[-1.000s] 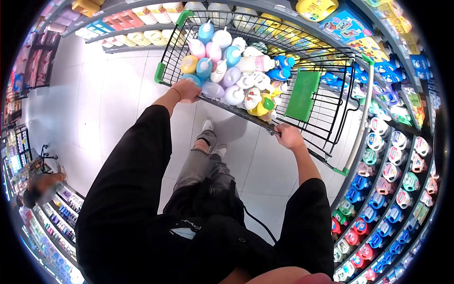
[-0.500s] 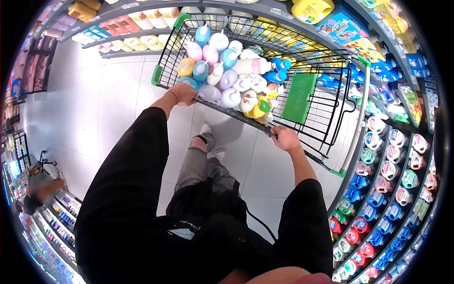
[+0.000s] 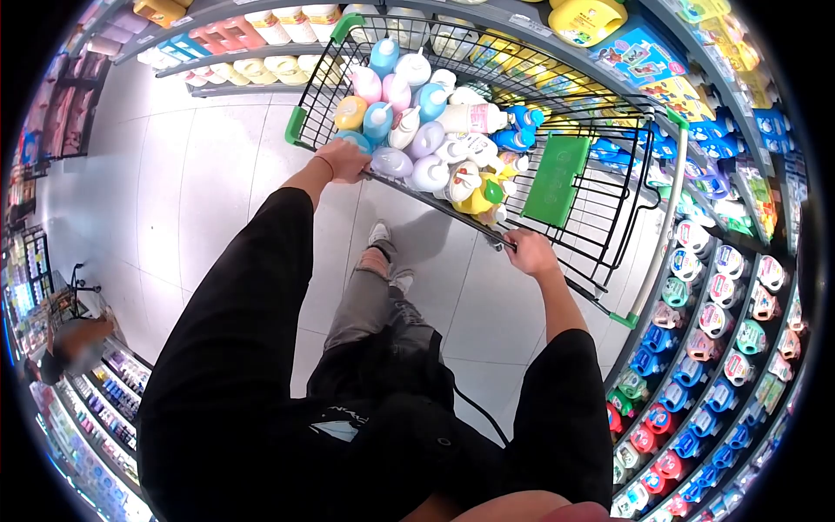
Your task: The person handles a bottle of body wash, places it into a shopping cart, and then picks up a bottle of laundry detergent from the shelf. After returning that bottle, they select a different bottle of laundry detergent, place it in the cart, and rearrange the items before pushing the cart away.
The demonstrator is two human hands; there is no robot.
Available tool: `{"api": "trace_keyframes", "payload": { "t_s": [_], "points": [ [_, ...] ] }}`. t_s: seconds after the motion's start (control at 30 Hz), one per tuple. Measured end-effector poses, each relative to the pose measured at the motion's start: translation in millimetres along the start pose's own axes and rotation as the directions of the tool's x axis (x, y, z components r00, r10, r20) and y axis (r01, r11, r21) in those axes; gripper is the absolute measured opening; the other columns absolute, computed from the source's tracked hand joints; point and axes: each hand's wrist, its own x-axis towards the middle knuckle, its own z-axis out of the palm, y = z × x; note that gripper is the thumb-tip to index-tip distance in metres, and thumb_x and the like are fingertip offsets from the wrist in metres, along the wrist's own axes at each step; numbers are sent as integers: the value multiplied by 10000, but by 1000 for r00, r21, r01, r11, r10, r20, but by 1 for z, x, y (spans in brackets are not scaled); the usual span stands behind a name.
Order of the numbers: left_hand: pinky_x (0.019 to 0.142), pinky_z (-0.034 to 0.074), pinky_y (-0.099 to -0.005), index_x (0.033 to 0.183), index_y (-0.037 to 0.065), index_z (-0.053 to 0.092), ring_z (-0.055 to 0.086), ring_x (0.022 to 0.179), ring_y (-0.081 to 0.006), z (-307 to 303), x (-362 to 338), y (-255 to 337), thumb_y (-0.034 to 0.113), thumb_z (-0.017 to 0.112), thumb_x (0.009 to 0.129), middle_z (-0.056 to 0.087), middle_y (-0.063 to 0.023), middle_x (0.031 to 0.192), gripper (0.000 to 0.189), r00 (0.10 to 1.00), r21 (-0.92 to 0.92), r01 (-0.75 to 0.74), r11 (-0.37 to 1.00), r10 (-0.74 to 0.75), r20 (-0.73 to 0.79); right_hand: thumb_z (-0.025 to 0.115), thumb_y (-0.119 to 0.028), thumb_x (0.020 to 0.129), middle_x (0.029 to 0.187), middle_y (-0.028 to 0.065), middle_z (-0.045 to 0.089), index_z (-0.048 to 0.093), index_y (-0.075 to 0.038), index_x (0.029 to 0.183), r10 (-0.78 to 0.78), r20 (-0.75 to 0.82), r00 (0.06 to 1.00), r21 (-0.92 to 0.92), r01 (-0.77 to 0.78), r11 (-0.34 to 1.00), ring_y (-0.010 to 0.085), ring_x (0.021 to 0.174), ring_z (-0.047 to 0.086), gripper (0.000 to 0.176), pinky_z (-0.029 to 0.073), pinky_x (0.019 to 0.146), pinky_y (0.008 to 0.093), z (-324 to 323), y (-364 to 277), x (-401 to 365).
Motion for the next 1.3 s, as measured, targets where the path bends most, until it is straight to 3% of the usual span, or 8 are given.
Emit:
{"api": "trace_keyframes", "payload": {
  "t_s": [0.23, 0.33, 0.47, 0.8, 1.0, 1.13, 1.3],
  "points": [
    [709, 508, -420, 851, 193, 645, 659, 801, -292, -3, 0, 2, 319, 654, 800, 669, -63, 790, 136, 1000, -12, -2, 1000, 2, -3, 667, -170, 784, 853, 102, 668, 666, -97, 913, -16, -43, 999, -18, 15, 1000, 322, 802, 640, 148, 525, 719, 410, 6, 4, 0],
    [702, 508, -423, 855, 194, 643, 658, 804, -294, -4, -3, 5, 312, 654, 802, 669, -69, 802, 130, 1000, -21, 12, 1000, -13, -15, 605, -207, 850, 878, 120, 667, 642, -73, 874, 3, 10, 1000, -13, -3, 1000, 339, 804, 639, 141, 526, 716, 435, 3, 2, -1],
    [700, 508, -424, 865, 199, 645, 657, 804, -295, -9, -6, 9, 308, 653, 791, 669, -71, 808, 131, 999, -26, 10, 1000, -11, -33, 607, -214, 843, 861, 120, 666, 645, -76, 848, -23, -52, 998, 0, 23, 1000, 337, 802, 638, 144, 523, 709, 443, 4, 1, -3],
    [703, 512, -415, 847, 200, 656, 663, 818, -290, 0, -8, 12, 325, 636, 788, 679, -74, 830, 140, 998, 28, 54, 998, -52, -47, 651, -245, 823, 824, 143, 670, 641, -66, 806, -16, -40, 999, 38, 17, 999, 352, 785, 636, 180, 517, 708, 451, 0, -3, -5],
    [708, 519, -411, 856, 233, 681, 667, 823, -286, -4, -15, 25, 372, 658, 774, 685, -69, 836, 163, 990, 1, 137, 991, -137, -40, 616, -248, 808, 874, 146, 681, 658, -81, 858, 30, -3, 1000, 26, -30, 999, 355, 824, 638, 180, 515, 759, 446, 1, 1, -7],
    [690, 518, -415, 820, 237, 694, 668, 810, -279, 9, -18, 29, 380, 660, 768, 688, -43, 824, 156, 988, 13, 113, 994, -110, -110, 591, -246, 809, 892, 143, 663, 645, -88, 853, 10, 26, 1000, 21, -11, 1000, 353, 848, 629, 173, 511, 762, 455, 7, 7, -9],
    [695, 508, -414, 848, 218, 685, 666, 840, -274, 20, -32, 46, 392, 625, 795, 688, -50, 842, 192, 991, 8, 132, 991, -132, -23, 582, -223, 791, 895, 126, 607, 602, -97, 848, -9, 97, 995, -14, 10, 1000, 337, 876, 613, 140, 506, 766, 454, 3, 3, -23]
  ]
}}
